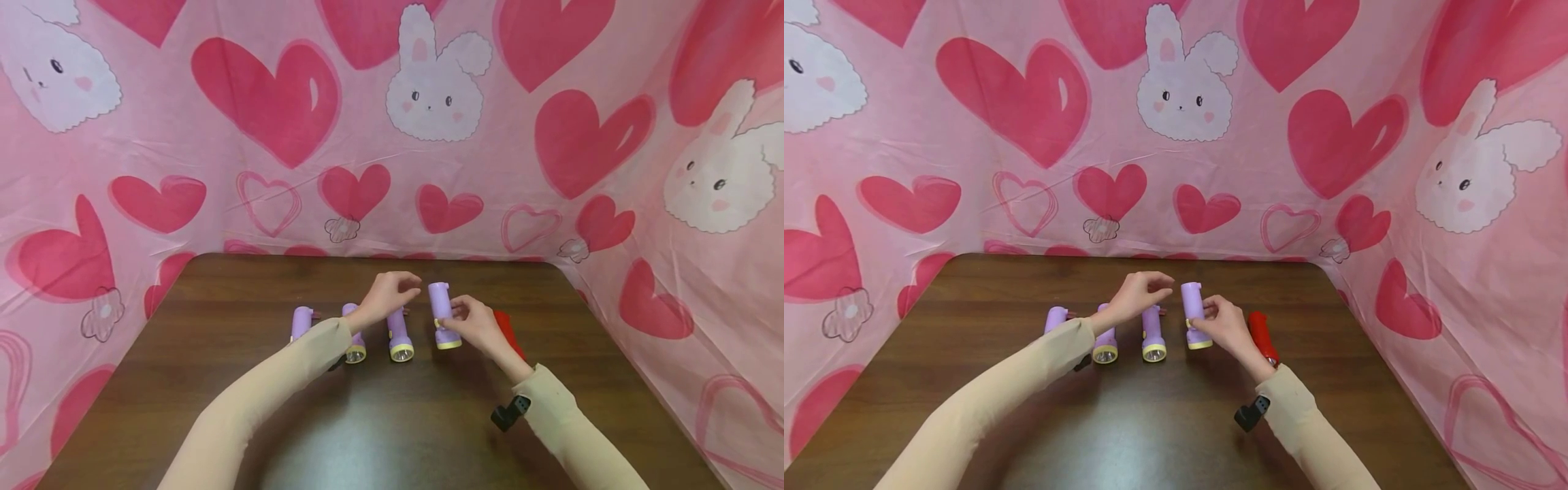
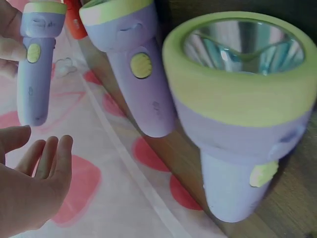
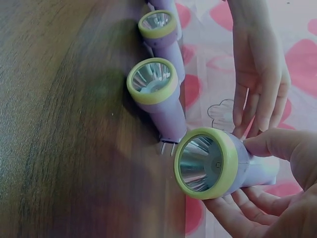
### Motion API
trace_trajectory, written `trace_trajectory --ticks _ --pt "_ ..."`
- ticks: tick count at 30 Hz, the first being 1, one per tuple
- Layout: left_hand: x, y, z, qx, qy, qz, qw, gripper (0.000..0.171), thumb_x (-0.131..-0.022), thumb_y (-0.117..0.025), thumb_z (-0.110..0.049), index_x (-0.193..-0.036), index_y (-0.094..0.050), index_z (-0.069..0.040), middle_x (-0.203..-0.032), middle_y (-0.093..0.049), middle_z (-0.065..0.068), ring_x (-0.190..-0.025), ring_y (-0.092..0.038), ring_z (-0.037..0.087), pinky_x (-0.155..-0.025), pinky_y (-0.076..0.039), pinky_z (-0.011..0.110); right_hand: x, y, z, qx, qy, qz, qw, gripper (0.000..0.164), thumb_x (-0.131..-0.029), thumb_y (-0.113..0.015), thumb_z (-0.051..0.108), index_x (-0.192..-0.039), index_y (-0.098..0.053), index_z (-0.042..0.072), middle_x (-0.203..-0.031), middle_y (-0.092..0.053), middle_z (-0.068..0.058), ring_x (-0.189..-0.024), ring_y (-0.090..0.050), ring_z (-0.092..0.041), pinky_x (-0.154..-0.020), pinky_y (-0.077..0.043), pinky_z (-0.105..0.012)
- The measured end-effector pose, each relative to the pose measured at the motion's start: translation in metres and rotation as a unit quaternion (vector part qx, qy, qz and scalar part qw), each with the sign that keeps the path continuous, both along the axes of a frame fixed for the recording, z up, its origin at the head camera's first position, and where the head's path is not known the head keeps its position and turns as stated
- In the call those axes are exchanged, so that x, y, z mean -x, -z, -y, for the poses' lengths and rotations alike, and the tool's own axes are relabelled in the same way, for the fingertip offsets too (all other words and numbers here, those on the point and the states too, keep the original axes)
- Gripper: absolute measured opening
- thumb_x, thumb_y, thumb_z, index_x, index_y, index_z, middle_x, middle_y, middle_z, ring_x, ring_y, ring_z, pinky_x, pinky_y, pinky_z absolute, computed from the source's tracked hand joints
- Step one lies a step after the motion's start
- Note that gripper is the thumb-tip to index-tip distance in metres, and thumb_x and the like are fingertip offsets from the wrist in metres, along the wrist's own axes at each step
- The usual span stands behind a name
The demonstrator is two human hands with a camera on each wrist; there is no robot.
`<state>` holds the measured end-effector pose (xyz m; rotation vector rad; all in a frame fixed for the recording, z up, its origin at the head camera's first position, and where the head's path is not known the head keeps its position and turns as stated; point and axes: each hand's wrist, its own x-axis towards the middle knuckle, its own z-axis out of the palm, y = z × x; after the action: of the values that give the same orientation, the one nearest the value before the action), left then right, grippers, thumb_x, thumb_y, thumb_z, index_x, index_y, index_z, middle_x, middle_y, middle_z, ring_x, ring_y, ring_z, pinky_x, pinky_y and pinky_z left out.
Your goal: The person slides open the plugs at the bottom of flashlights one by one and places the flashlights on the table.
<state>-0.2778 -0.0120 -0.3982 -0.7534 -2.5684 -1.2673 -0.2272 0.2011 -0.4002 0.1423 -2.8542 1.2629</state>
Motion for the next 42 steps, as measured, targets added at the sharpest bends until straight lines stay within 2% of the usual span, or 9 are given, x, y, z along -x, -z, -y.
trace_trajectory --ticks 9,11,15,18,21,26,34,42 --pt "-0.005 -0.007 -0.002 -0.025 0.015 -0.002 0.9996 0.026 -0.091 -0.071 -0.016 -0.113 -0.072 -0.002 -0.108 -0.075 0.013 -0.097 -0.070 0.028 -0.090 -0.056 0.046 -0.005 -0.005 0.004 0.007 -0.013 -0.025 1.000 0.043 -0.083 -0.079 0.020 -0.116 -0.061 -0.002 -0.110 -0.071 -0.022 -0.094 -0.071 -0.029 -0.083 -0.060 -0.043" --pt "-0.007 -0.009 -0.003 -0.029 0.017 0.003 0.9994 0.026 -0.091 -0.071 -0.017 -0.113 -0.072 -0.003 -0.108 -0.076 0.012 -0.096 -0.070 0.026 -0.088 -0.057 0.043 -0.006 -0.006 0.005 0.008 -0.015 -0.030 0.999 0.043 -0.083 -0.079 0.019 -0.116 -0.061 -0.002 -0.110 -0.071 -0.022 -0.093 -0.072 -0.030 -0.082 -0.061 -0.043" --pt "-0.009 -0.011 -0.004 -0.035 0.019 0.016 0.9991 0.027 -0.091 -0.072 -0.020 -0.113 -0.073 -0.005 -0.107 -0.076 0.010 -0.090 -0.070 0.021 -0.075 -0.059 0.031 -0.006 -0.008 0.006 0.012 -0.019 -0.039 0.999 0.042 -0.082 -0.079 0.017 -0.114 -0.061 -0.003 -0.108 -0.072 -0.023 -0.091 -0.072 -0.030 -0.081 -0.061 -0.043" --pt "-0.010 -0.012 -0.004 -0.039 0.019 0.017 0.9989 0.027 -0.091 -0.072 -0.021 -0.113 -0.073 -0.006 -0.105 -0.076 0.009 -0.088 -0.070 0.018 -0.072 -0.059 0.025 -0.006 -0.008 0.007 0.012 -0.019 -0.044 0.999 0.041 -0.082 -0.080 0.016 -0.114 -0.061 -0.004 -0.108 -0.072 -0.023 -0.091 -0.072 -0.030 -0.081 -0.061 -0.043" --pt "-0.011 -0.014 -0.004 -0.040 0.017 0.013 0.9990 0.028 -0.091 -0.072 -0.022 -0.113 -0.073 -0.005 -0.105 -0.076 0.009 -0.091 -0.071 0.018 -0.077 -0.058 0.025 -0.006 -0.008 0.008 0.011 -0.015 -0.047 0.999 0.043 -0.082 -0.080 0.016 -0.115 -0.061 -0.004 -0.109 -0.071 -0.023 -0.092 -0.072 -0.030 -0.082 -0.061 -0.043" --pt "-0.012 -0.016 -0.003 -0.046 0.019 0.020 0.9986 0.032 -0.090 -0.073 -0.023 -0.115 -0.072 -0.003 -0.107 -0.076 0.009 -0.094 -0.072 0.021 -0.079 -0.060 0.030 -0.008 -0.009 0.010 0.003 -0.017 -0.048 0.999 0.046 -0.082 -0.080 0.018 -0.118 -0.062 -0.004 -0.110 -0.071 -0.023 -0.091 -0.072 -0.030 -0.081 -0.061 -0.043" --pt "-0.012 -0.015 -0.002 -0.049 0.015 0.014 0.9986 0.028 -0.089 -0.074 -0.021 -0.112 -0.073 -0.006 -0.108 -0.076 0.008 -0.096 -0.072 0.019 -0.085 -0.059 0.033 -0.008 -0.009 0.010 -0.008 -0.027 -0.060 0.998 0.044 -0.081 -0.081 0.017 -0.117 -0.064 -0.001 -0.109 -0.071 -0.020 -0.088 -0.070 -0.026 -0.080 -0.061 -0.042" --pt "-0.014 -0.016 -0.001 -0.067 0.023 0.012 0.9974 0.026 -0.089 -0.075 -0.019 -0.111 -0.073 -0.007 -0.107 -0.076 0.008 -0.094 -0.072 0.020 -0.078 -0.060 0.027 -0.009 -0.008 0.012 -0.006 -0.029 -0.079 0.996 0.044 -0.079 -0.083 0.016 -0.114 -0.062 0.001 -0.107 -0.070 -0.019 -0.088 -0.069 -0.028 -0.081 -0.060 -0.044"
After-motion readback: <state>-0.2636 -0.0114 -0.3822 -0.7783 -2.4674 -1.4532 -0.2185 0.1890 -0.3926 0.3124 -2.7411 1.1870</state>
